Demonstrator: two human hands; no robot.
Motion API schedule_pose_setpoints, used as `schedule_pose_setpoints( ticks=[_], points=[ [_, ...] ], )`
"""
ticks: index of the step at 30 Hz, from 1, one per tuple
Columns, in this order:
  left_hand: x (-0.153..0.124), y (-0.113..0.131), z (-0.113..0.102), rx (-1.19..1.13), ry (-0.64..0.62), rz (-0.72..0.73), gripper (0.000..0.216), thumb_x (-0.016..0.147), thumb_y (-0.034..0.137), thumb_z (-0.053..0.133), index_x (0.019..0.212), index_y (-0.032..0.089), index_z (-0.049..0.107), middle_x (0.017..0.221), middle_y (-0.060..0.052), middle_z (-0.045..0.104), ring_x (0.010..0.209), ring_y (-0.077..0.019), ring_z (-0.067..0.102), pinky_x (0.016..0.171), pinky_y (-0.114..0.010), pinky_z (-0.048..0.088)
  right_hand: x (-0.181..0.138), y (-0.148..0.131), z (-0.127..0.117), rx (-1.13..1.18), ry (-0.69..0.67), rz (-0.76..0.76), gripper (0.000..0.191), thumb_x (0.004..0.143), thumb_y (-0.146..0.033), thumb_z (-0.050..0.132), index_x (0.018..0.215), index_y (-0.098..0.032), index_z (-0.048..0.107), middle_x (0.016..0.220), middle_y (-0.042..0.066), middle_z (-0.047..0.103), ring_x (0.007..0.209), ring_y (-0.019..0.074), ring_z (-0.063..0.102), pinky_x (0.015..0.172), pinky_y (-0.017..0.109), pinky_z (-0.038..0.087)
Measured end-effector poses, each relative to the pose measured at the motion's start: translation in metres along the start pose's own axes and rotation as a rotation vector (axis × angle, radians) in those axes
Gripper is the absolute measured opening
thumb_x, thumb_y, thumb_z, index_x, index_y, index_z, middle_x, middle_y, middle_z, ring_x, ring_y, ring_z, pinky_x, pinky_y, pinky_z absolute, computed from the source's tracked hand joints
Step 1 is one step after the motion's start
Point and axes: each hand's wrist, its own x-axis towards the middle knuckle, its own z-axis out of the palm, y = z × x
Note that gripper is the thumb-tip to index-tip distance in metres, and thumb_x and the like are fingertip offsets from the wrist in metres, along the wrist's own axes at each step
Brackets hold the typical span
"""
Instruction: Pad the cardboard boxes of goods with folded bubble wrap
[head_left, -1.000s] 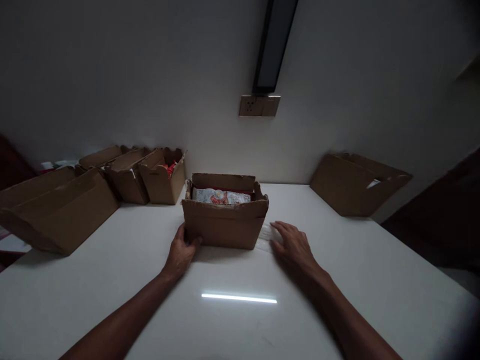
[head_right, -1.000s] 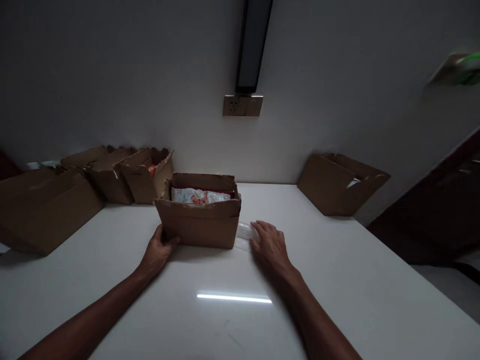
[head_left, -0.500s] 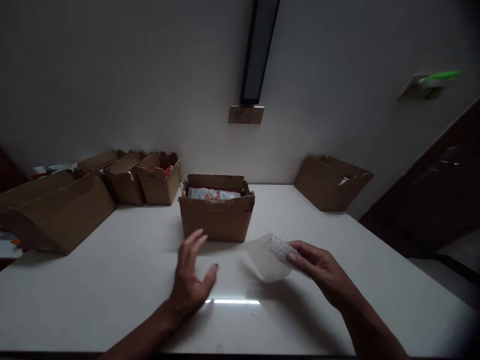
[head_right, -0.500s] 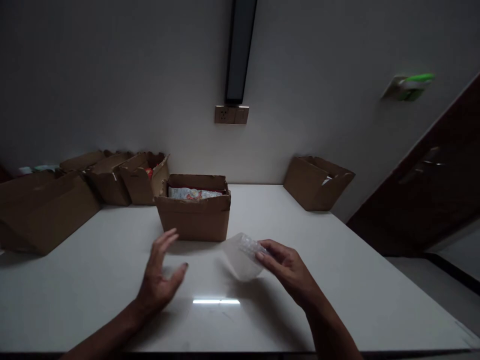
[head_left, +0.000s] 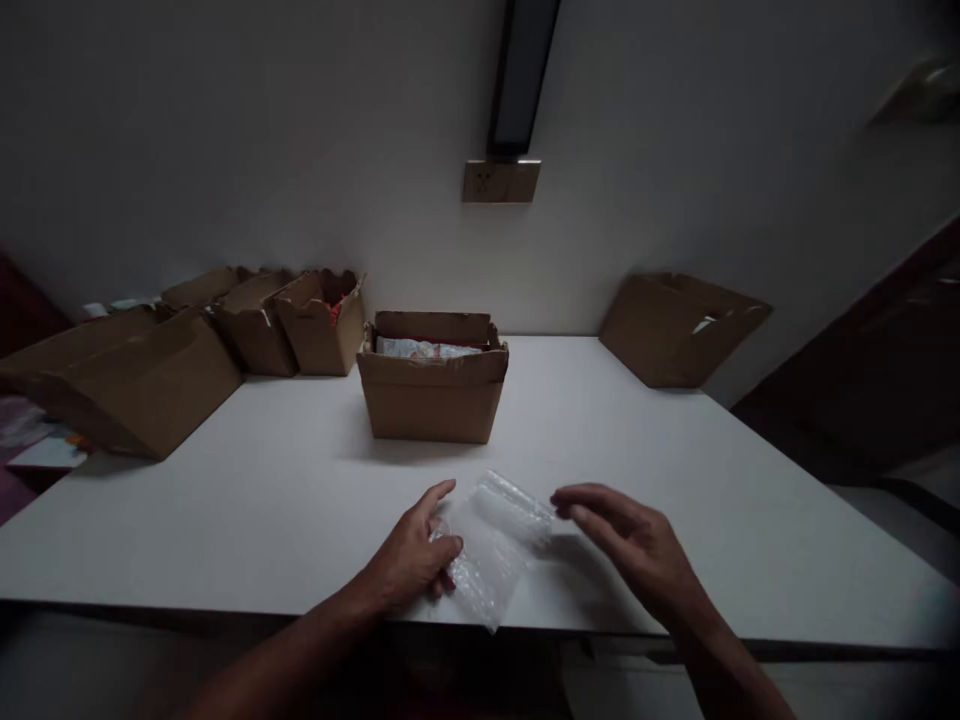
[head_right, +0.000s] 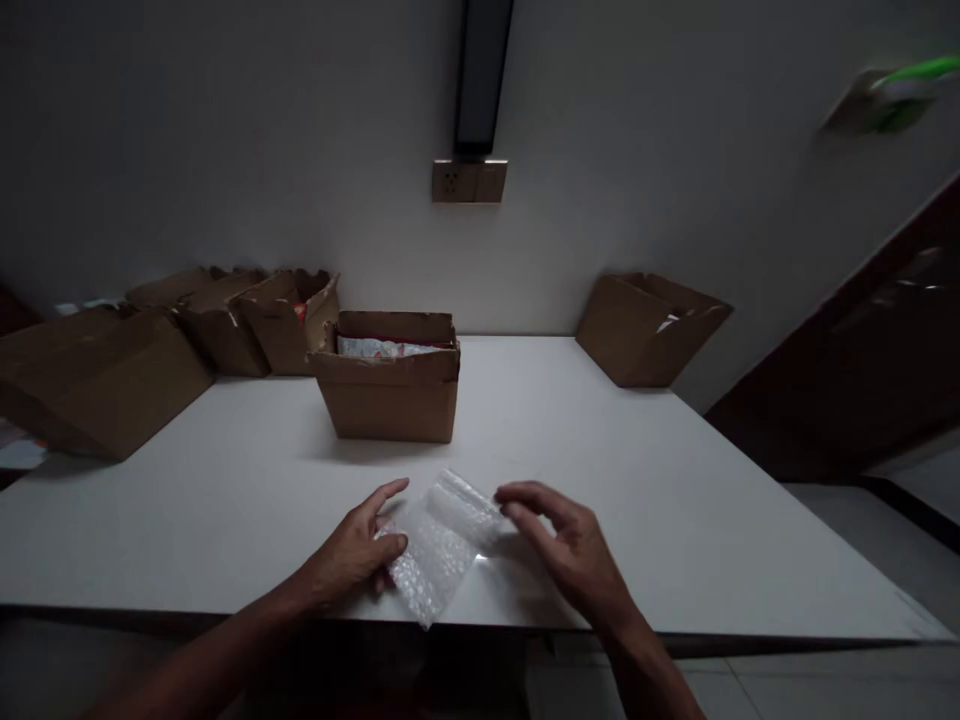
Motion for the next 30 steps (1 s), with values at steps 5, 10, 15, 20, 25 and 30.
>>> schedule_pose_setpoints(
  ticks=[5,10,15,20,25,30],
  points=[
    [-0.011,-0.008,-0.003,0.087,-0.008,-0.023,0.037,0.077,0.025,0.052,0.112,0.015,0.06,0.06,0.005,0.053,0.043,-0.0093,0.053,0.041,-0.018,0.04,-0.006,-0.016,0.035,-0.032,-0.518,-0.1,0.024,0.093,-0.034,0.055,0.104,-0.024,0.073,0.104,0.006,0.075,0.096,0.0214,0.069,0.086,0.035,0.056],
    [-0.022,-0.008,-0.002,0.082,0.002,-0.051,0.023,0.076,0.025,0.052,0.095,0.016,0.062,0.057,0.007,0.05,0.045,-0.0092,0.053,0.044,-0.018,0.038,0.027,0.023,0.039,-0.305,-0.059,-0.212,0.031,0.091,-0.035,0.052,0.113,-0.024,0.069,0.125,0.011,0.068,0.117,0.0285,0.062,0.103,0.053,0.046],
    [-0.032,-0.01,-0.004,0.034,0.044,-0.036,0.034,0.078,0.028,0.055,0.107,0.013,0.063,0.061,0.005,0.054,0.046,-0.0085,0.052,0.05,-0.021,0.04,0.015,0.026,0.027,-0.547,0.141,-0.372,0.034,0.093,-0.039,0.056,0.123,-0.025,0.063,0.141,0.011,0.057,0.129,0.0298,0.053,0.101,0.051,0.046],
    [-0.034,-0.011,-0.005,0.02,0.021,-0.016,0.032,0.08,0.029,0.055,0.107,0.013,0.064,0.063,0.004,0.057,0.049,-0.0091,0.053,0.052,-0.022,0.042,-0.007,0.022,0.049,-0.643,-0.106,-0.51,0.05,0.085,-0.044,0.067,0.13,-0.022,0.06,0.141,0.015,0.057,0.126,0.033,0.054,0.097,0.052,0.047],
    [-0.038,-0.013,-0.007,0.065,0.02,-0.046,0.025,0.079,0.026,0.054,0.098,0.013,0.065,0.063,0.005,0.054,0.046,-0.0084,0.051,0.049,-0.021,0.042,0.01,0.035,0.061,-0.636,-0.098,-0.473,0.027,0.091,-0.017,0.051,0.108,-0.023,0.071,0.115,0.01,0.073,0.106,0.0269,0.066,0.091,0.048,0.048],
    [-0.047,-0.02,-0.005,0.038,0.004,-0.083,0.037,0.079,0.03,0.056,0.11,0.012,0.064,0.068,0.002,0.059,0.052,-0.0106,0.056,0.052,-0.024,0.046,0.05,0.032,0.058,-0.689,-0.049,-0.353,0.025,0.091,-0.018,0.047,0.1,-0.021,0.071,0.103,0.01,0.075,0.097,0.0286,0.068,0.087,0.047,0.049]
  ],
)
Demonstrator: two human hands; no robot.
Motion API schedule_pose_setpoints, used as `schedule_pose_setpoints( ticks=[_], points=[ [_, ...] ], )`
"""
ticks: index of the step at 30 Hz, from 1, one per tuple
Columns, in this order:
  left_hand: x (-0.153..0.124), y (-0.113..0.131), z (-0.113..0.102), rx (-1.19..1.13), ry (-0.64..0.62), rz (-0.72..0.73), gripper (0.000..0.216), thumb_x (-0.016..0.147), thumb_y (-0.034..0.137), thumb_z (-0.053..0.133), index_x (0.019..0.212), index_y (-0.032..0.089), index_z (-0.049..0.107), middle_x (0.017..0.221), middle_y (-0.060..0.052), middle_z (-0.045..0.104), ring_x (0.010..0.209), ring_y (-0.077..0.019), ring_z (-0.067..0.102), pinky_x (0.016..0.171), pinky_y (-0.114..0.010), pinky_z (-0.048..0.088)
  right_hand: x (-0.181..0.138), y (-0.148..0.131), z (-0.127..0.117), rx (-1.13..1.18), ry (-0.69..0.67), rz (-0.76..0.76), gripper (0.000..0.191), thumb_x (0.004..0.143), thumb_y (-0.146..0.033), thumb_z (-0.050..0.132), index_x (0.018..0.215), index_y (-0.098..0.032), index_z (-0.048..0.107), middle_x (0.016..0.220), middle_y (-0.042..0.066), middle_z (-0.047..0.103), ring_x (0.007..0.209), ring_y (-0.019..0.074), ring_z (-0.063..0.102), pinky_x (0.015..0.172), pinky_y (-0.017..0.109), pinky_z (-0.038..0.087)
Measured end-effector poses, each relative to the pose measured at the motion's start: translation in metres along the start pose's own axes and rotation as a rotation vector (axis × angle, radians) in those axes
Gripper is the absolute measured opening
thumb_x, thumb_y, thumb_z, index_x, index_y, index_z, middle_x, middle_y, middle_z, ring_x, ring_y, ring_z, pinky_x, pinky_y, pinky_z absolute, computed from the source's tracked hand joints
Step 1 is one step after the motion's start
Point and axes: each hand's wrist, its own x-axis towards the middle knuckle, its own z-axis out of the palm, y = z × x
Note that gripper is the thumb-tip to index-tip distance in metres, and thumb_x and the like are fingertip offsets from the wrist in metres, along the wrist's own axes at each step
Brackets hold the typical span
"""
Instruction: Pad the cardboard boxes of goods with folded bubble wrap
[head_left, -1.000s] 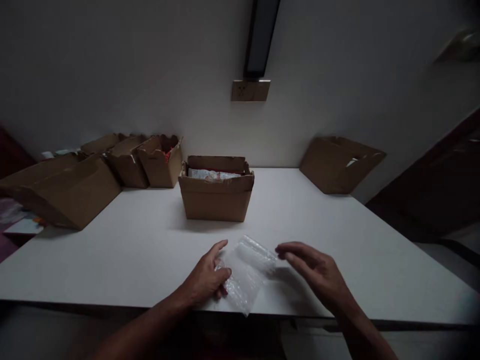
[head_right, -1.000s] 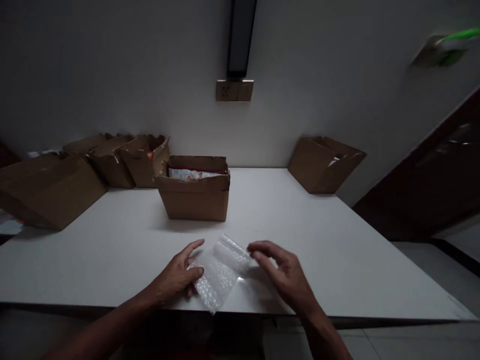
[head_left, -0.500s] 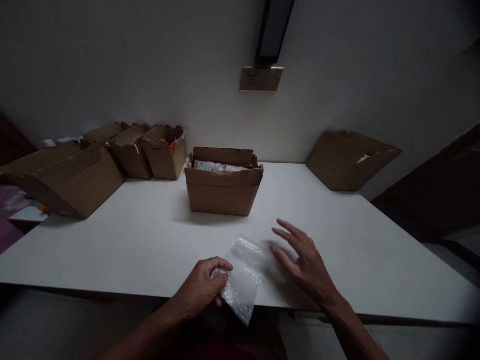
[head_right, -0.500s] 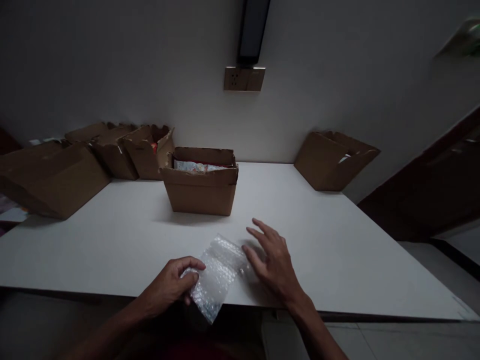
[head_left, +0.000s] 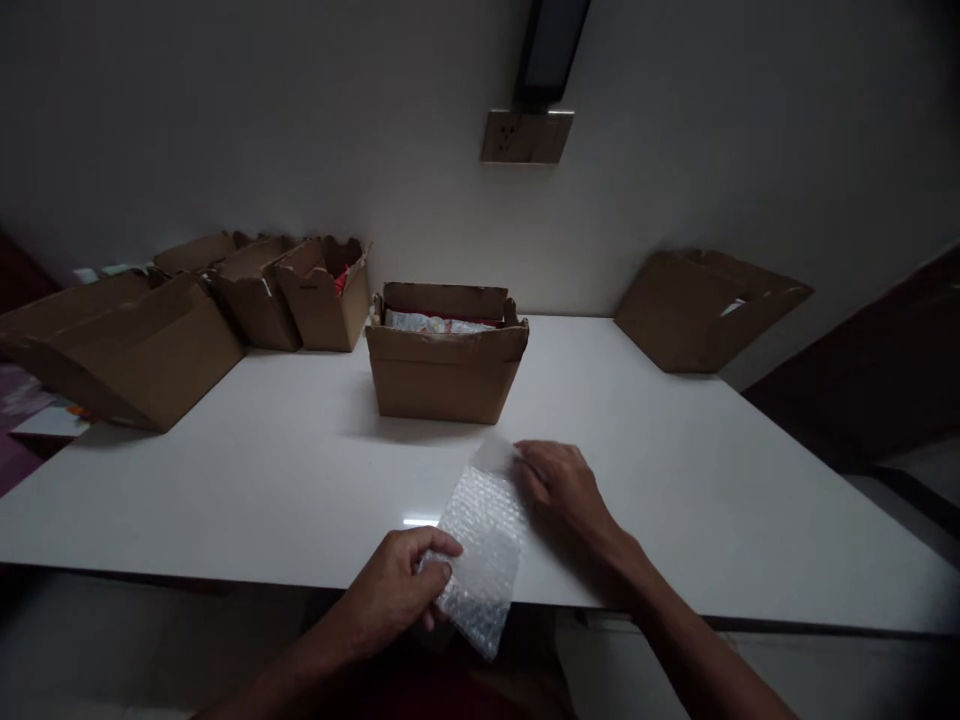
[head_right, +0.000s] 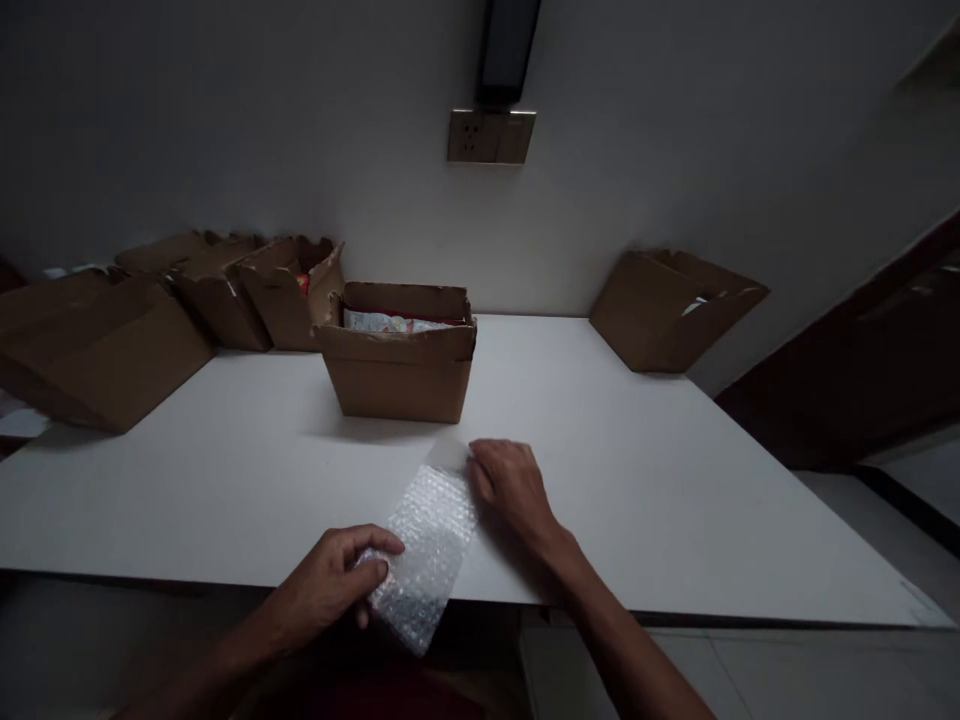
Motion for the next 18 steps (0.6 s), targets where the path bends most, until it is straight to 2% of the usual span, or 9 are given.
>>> schedule_pose_setpoints(
  ticks=[3,6,8,9,11,14,16,18],
  points=[
    [-0.008,-0.001,0.005,-0.048,-0.052,-0.044,0.053,0.079,0.031,0.058,0.127,0.009,0.057,0.07,-0.001,0.064,0.055,-0.0126,0.059,0.056,-0.026,0.048,0.016,0.004,0.001,-0.035,-0.039,0.007,0.022,0.09,-0.02,0.052,0.104,-0.02,0.069,0.113,0.012,0.072,0.105,0.0299,0.065,0.09,0.048,0.049],
    [-0.019,0.001,0.007,-0.108,-0.108,-0.05,0.068,0.074,0.024,0.059,0.139,0.009,0.048,0.086,-0.006,0.069,0.061,-0.0131,0.063,0.067,-0.03,0.051,0.013,0.004,0.0,-0.073,0.089,-0.024,0.031,0.09,-0.023,0.054,0.119,-0.019,0.064,0.132,0.015,0.062,0.115,0.0316,0.06,0.092,0.051,0.048],
    [-0.023,0.001,0.006,-0.112,-0.14,-0.029,0.074,0.071,0.019,0.057,0.144,0.009,0.043,0.091,-0.007,0.069,0.069,-0.0152,0.067,0.078,-0.033,0.051,0.003,-0.002,-0.006,-0.069,0.182,-0.055,0.031,0.093,-0.024,0.052,0.121,-0.02,0.064,0.131,0.015,0.062,0.114,0.031,0.061,0.091,0.051,0.049],
    [-0.024,-0.001,0.006,-0.095,-0.15,-0.019,0.075,0.071,0.016,0.056,0.145,0.01,0.042,0.092,-0.007,0.069,0.073,-0.0159,0.068,0.083,-0.034,0.051,-0.003,-0.006,-0.009,-0.047,0.186,-0.092,0.029,0.094,-0.023,0.051,0.119,-0.021,0.064,0.128,0.014,0.064,0.111,0.0293,0.062,0.09,0.049,0.05],
    [-0.022,-0.007,0.006,-0.043,-0.145,-0.004,0.072,0.072,0.013,0.053,0.143,0.013,0.046,0.097,-0.007,0.069,0.074,-0.016,0.069,0.086,-0.035,0.049,-0.012,-0.018,-0.014,0.018,0.098,-0.2,0.028,0.094,-0.02,0.049,0.117,-0.022,0.066,0.124,0.012,0.067,0.109,0.026,0.063,0.089,0.045,0.051],
    [-0.015,-0.018,0.009,0.004,-0.071,0.036,0.053,0.079,0.016,0.052,0.131,0.015,0.059,0.099,-0.008,0.069,0.069,-0.0146,0.067,0.077,-0.032,0.05,-0.017,-0.033,-0.012,0.084,-0.158,-0.344,0.031,0.094,-0.022,0.052,0.123,-0.023,0.064,0.131,0.01,0.065,0.118,0.0249,0.06,0.093,0.043,0.05],
    [-0.013,-0.023,0.011,0.026,-0.037,0.092,0.04,0.084,0.021,0.052,0.12,0.015,0.067,0.092,-0.007,0.071,0.069,-0.0152,0.064,0.07,-0.03,0.049,-0.013,-0.031,-0.006,0.057,-0.246,-0.337,0.035,0.094,-0.027,0.053,0.128,-0.023,0.062,0.137,0.01,0.062,0.127,0.0273,0.055,0.098,0.047,0.047],
    [-0.013,-0.024,0.011,0.056,-0.041,0.127,0.03,0.086,0.023,0.052,0.108,0.016,0.072,0.085,-0.005,0.071,0.07,-0.016,0.063,0.067,-0.028,0.049,-0.007,-0.017,-0.001,-0.012,-0.218,-0.238,0.036,0.096,-0.03,0.051,0.129,-0.022,0.062,0.139,0.012,0.061,0.129,0.0309,0.053,0.1,0.051,0.046]
  ],
)
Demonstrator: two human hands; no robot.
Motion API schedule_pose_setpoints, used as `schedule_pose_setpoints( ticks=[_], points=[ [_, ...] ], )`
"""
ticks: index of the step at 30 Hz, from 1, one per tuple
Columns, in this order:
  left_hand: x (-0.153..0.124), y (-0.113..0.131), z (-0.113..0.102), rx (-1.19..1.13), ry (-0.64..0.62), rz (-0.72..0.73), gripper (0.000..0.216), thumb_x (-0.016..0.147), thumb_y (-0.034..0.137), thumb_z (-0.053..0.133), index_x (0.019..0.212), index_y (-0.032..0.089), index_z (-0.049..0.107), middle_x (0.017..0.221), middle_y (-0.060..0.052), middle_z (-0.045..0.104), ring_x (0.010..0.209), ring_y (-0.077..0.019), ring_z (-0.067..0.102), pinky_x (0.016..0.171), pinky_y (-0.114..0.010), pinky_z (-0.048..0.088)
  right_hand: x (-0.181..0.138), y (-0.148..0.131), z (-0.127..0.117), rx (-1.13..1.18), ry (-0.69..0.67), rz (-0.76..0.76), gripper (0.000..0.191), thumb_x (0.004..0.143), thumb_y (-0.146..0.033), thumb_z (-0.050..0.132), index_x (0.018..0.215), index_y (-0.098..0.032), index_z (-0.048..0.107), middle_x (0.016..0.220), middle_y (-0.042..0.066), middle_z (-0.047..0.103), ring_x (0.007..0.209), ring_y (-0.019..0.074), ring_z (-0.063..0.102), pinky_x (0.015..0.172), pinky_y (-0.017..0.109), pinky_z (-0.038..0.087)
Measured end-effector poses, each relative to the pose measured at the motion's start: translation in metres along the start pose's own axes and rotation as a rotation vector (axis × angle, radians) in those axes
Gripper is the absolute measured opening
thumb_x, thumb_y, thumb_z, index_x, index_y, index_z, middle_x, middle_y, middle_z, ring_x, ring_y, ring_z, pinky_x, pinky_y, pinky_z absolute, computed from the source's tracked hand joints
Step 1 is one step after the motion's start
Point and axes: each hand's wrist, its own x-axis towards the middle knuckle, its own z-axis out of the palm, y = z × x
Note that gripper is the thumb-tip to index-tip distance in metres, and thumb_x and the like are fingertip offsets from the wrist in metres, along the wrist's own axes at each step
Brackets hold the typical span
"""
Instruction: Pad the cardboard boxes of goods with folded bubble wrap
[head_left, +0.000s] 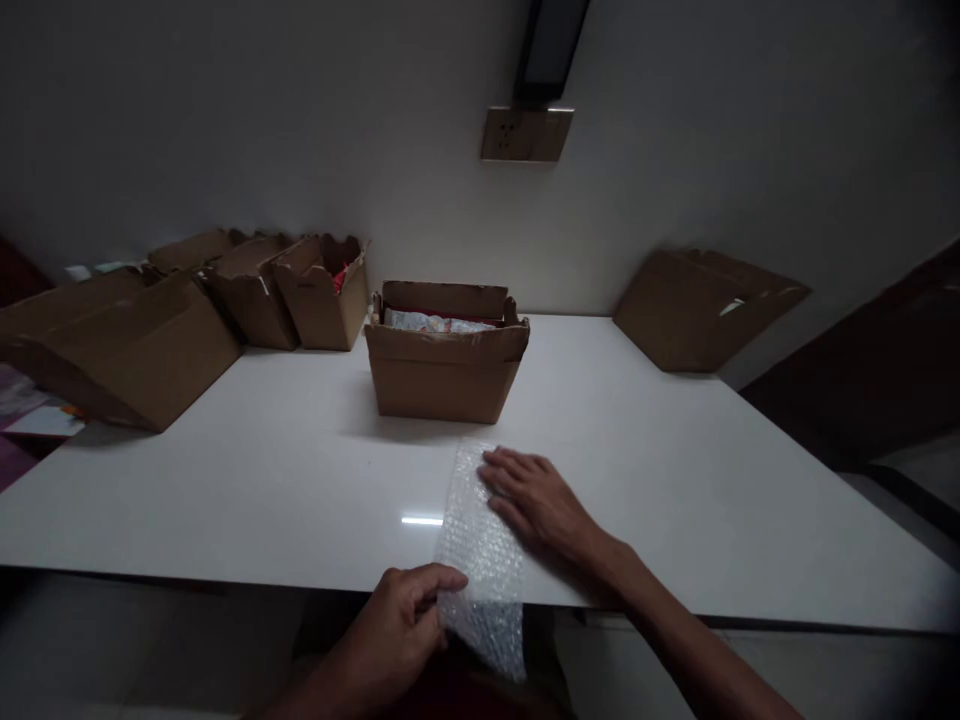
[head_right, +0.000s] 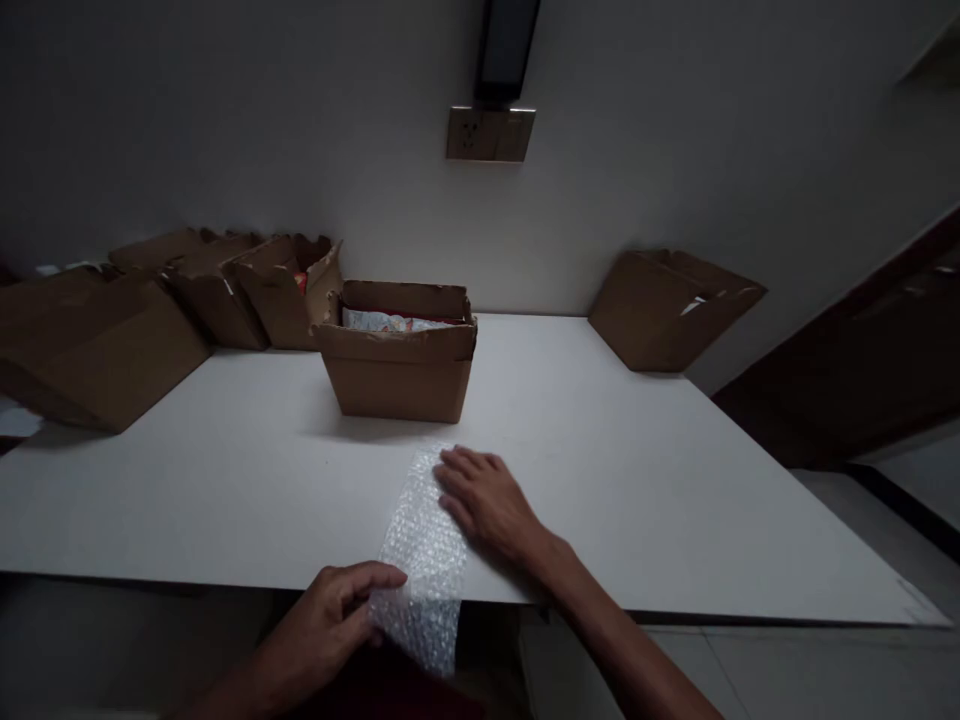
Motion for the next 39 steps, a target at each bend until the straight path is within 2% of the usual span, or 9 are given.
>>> schedule_pose_setpoints(
  ticks=[3,7,13,15,17,21,27,32,39],
  points=[
    [-0.005,0.006,-0.003,0.13,-0.008,0.076,0.025,0.089,0.021,0.051,0.098,0.019,0.075,0.082,-0.004,0.071,0.074,-0.0166,0.064,0.07,-0.028,0.05,-0.002,0.028,0.001,-0.086,0.117,0.159,0.034,0.096,-0.029,0.048,0.124,-0.021,0.065,0.137,0.014,0.061,0.13,0.0343,0.053,0.1,0.055,0.045],
    [-0.011,0.011,-0.006,0.504,0.078,0.329,0.029,0.084,0.011,0.051,0.1,0.022,0.074,0.089,-0.006,0.066,0.08,-0.0181,0.062,0.074,-0.03,0.05,-0.019,0.036,-0.007,-0.051,0.227,0.142,0.031,0.094,-0.028,0.05,0.12,-0.021,0.066,0.137,0.013,0.061,0.126,0.0315,0.056,0.098,0.053,0.047],
    [-0.008,0.009,-0.005,0.822,0.327,0.664,0.035,0.077,0.002,0.053,0.1,0.023,0.07,0.148,-0.012,0.045,0.133,-0.0343,0.041,0.104,-0.054,0.04,-0.039,-0.002,-0.012,0.152,0.1,-0.017,0.03,0.093,-0.022,0.053,0.118,-0.027,0.068,0.129,0.006,0.068,0.128,0.0272,0.056,0.097,0.05,0.049],
    [-0.003,0.014,-0.007,0.777,0.265,0.657,0.027,0.082,0.007,0.053,0.097,0.022,0.07,0.143,-0.012,0.052,0.131,-0.0332,0.045,0.105,-0.053,0.039,-0.04,-0.009,-0.007,0.178,0.097,-0.021,0.03,0.093,-0.021,0.053,0.117,-0.026,0.069,0.127,0.007,0.069,0.127,0.0271,0.057,0.095,0.049,0.05],
    [0.005,0.022,-0.011,0.677,0.183,0.556,0.02,0.089,0.014,0.051,0.089,0.021,0.069,0.111,-0.01,0.07,0.107,-0.0266,0.06,0.094,-0.044,0.045,-0.041,-0.01,-0.001,0.203,0.128,-0.004,0.03,0.093,-0.02,0.052,0.117,-0.026,0.069,0.127,0.008,0.069,0.126,0.0271,0.058,0.095,0.05,0.05],
    [0.025,0.033,-0.016,0.512,0.201,0.309,0.025,0.092,0.023,0.048,0.071,0.019,0.062,0.068,-0.001,0.062,0.068,-0.0162,0.055,0.067,-0.029,0.041,-0.044,-0.003,0.002,0.271,0.245,0.056,0.029,0.094,-0.021,0.051,0.116,-0.028,0.069,0.12,0.006,0.073,0.12,0.0273,0.062,0.094,0.051,0.051],
    [0.045,0.031,-0.02,0.47,0.236,0.224,0.019,0.089,0.025,0.049,0.088,0.019,0.067,0.07,0.0,0.062,0.064,-0.015,0.053,0.061,-0.026,0.036,-0.061,-0.023,-0.017,0.311,0.531,0.192,0.031,0.092,-0.017,0.055,0.119,-0.03,0.063,0.115,0.006,0.072,0.111,0.0259,0.065,0.091,0.045,0.052],
    [0.053,0.029,-0.019,0.6,0.275,0.18,0.03,0.087,0.024,0.053,0.114,0.02,0.065,0.072,-0.001,0.066,0.064,-0.0176,0.059,0.064,-0.028,0.041,-0.061,-0.052,-0.008,0.175,0.369,-0.012,0.042,0.083,-0.02,0.066,0.124,-0.025,0.061,0.128,0.01,0.066,0.117,0.0306,0.06,0.092,0.048,0.05],
    [0.042,0.011,-0.019,0.702,0.419,0.64,0.048,0.086,0.023,0.06,0.133,0.018,0.05,0.126,-0.013,0.062,0.117,-0.0274,0.056,0.099,-0.044,0.045,-0.043,-0.052,0.01,0.147,0.315,-0.003,0.026,0.093,-0.012,0.052,0.114,-0.021,0.064,0.111,0.009,0.073,0.1,0.0238,0.066,0.084,0.043,0.052]
  ],
)
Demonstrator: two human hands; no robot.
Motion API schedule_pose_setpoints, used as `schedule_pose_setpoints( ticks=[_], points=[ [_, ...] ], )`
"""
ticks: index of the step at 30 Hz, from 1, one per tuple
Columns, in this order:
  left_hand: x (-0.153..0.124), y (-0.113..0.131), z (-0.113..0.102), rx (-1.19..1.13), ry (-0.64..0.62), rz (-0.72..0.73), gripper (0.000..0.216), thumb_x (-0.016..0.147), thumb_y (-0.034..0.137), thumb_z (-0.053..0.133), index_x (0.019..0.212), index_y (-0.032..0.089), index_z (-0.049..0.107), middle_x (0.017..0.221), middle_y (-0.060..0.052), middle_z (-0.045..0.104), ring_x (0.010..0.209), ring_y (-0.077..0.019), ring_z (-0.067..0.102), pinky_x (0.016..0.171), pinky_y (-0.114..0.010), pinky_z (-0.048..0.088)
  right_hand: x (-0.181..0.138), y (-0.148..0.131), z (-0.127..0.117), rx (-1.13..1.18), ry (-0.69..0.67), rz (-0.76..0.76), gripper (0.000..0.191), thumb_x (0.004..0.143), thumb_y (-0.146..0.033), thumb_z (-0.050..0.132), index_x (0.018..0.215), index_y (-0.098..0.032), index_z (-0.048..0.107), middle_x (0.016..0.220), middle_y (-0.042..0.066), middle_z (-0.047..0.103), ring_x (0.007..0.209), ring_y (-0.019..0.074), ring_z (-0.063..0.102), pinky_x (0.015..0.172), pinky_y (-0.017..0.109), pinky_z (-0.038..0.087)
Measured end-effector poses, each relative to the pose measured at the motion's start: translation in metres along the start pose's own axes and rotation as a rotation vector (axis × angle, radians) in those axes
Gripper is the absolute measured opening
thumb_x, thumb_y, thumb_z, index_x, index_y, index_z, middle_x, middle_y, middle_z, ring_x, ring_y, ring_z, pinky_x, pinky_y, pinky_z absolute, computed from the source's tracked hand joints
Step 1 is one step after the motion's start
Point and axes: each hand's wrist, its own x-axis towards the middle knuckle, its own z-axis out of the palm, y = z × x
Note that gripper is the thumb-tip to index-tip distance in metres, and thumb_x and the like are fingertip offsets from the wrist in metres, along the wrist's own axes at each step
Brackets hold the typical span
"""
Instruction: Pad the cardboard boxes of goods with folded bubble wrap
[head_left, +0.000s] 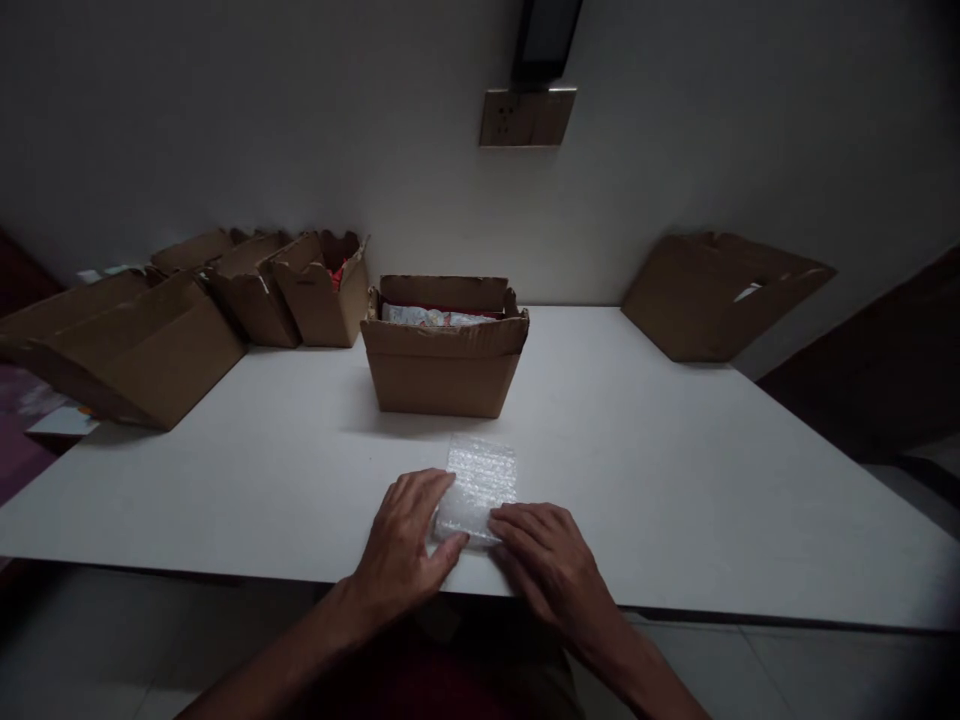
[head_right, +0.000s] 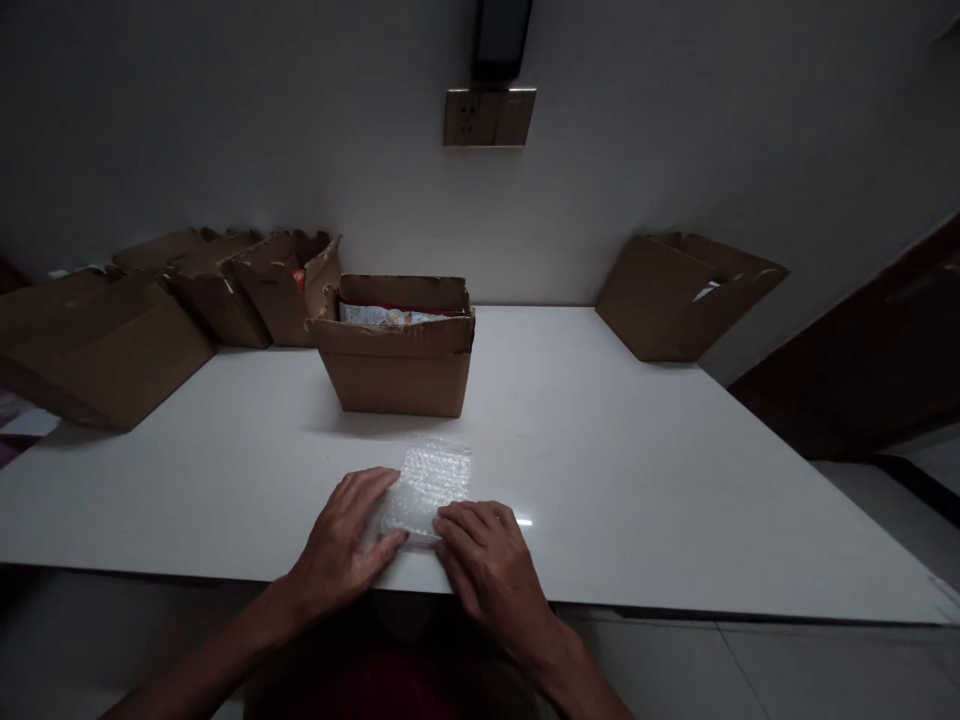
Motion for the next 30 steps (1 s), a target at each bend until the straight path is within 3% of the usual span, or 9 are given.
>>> schedule_pose_setpoints(
  ticks=[3,6,9,12,15,19,23,26,30],
  points=[
    [-0.01,-0.002,-0.004,-0.018,-0.063,0.108,0.046,0.087,0.016,0.058,0.132,0.02,0.051,0.122,-0.011,0.065,0.114,-0.0263,0.057,0.098,-0.046,0.046,0.004,0.0,-0.003,0.088,0.019,0.022,0.025,0.094,-0.012,0.05,0.113,-0.021,0.065,0.102,0.008,0.075,0.09,0.0208,0.068,0.077,0.039,0.054],
    [-0.011,-0.003,-0.005,-0.064,-0.094,-0.013,0.039,0.09,0.013,0.05,0.128,0.021,0.055,0.108,-0.009,0.07,0.097,-0.0232,0.063,0.086,-0.042,0.052,0.005,-0.001,-0.004,0.168,0.001,0.096,0.023,0.095,-0.016,0.052,0.113,-0.023,0.064,0.096,0.004,0.075,0.085,0.0184,0.068,0.074,0.035,0.056],
    [-0.004,-0.003,-0.004,-0.073,-0.092,-0.135,0.036,0.09,0.017,0.052,0.125,0.019,0.058,0.104,-0.009,0.071,0.091,-0.0229,0.064,0.083,-0.041,0.053,0.002,0.001,-0.005,0.135,0.073,0.141,0.026,0.095,-0.019,0.054,0.12,-0.024,0.061,0.107,0.006,0.073,0.095,0.0199,0.068,0.08,0.037,0.056],
    [0.006,-0.005,-0.001,-0.042,-0.106,-0.189,0.037,0.088,0.019,0.053,0.125,0.018,0.059,0.096,-0.008,0.072,0.082,-0.0216,0.065,0.078,-0.038,0.053,-0.001,0.003,-0.007,-0.017,0.199,0.09,0.034,0.092,-0.017,0.058,0.126,-0.021,0.057,0.123,0.012,0.066,0.11,0.0242,0.062,0.089,0.042,0.052],
    [0.013,-0.008,0.003,0.016,-0.105,-0.208,0.038,0.088,0.019,0.053,0.125,0.018,0.059,0.086,-0.005,0.071,0.074,-0.0205,0.063,0.074,-0.037,0.053,0.0,0.003,-0.007,-0.112,0.144,-0.005,0.033,0.089,-0.016,0.061,0.121,-0.02,0.059,0.127,0.013,0.064,0.114,0.027,0.06,0.09,0.044,0.049],
    [0.014,-0.009,0.007,0.055,-0.03,-0.137,0.033,0.089,0.021,0.053,0.121,0.018,0.059,0.101,-0.009,0.068,0.09,-0.0236,0.063,0.083,-0.042,0.053,0.007,0.003,-0.001,-0.149,-0.006,-0.039,0.027,0.089,-0.017,0.06,0.116,-0.018,0.062,0.12,0.012,0.069,0.109,0.0282,0.061,0.089,0.046,0.047],
    [0.002,-0.003,0.001,-0.057,0.061,-0.098,0.041,0.084,0.024,0.061,0.124,0.02,0.057,0.122,-0.012,0.059,0.114,-0.0278,0.056,0.097,-0.048,0.048,0.013,0.008,0.004,-0.084,0.02,0.004,0.021,0.094,-0.013,0.052,0.111,-0.018,0.064,0.098,0.008,0.075,0.088,0.0226,0.066,0.082,0.042,0.048],
    [-0.01,0.003,-0.007,-0.289,0.083,-0.315,0.049,0.083,0.026,0.061,0.13,0.019,0.051,0.122,-0.014,0.058,0.108,-0.0265,0.058,0.095,-0.047,0.05,0.012,0.01,0.003,0.037,0.073,0.134,0.02,0.095,-0.021,0.053,0.111,-0.019,0.066,0.09,0.007,0.076,0.079,0.0209,0.066,0.075,0.038,0.052],
    [-0.017,0.014,-0.011,-0.869,0.007,-0.701,0.066,0.081,0.034,0.065,0.139,0.016,0.038,0.129,-0.018,0.056,0.111,-0.0269,0.061,0.096,-0.045,0.049,0.011,0.005,0.001,0.247,0.041,0.398,0.024,0.095,-0.033,0.055,0.109,-0.022,0.071,0.1,0.008,0.076,0.089,0.0224,0.07,0.074,0.035,0.056]
  ],
)
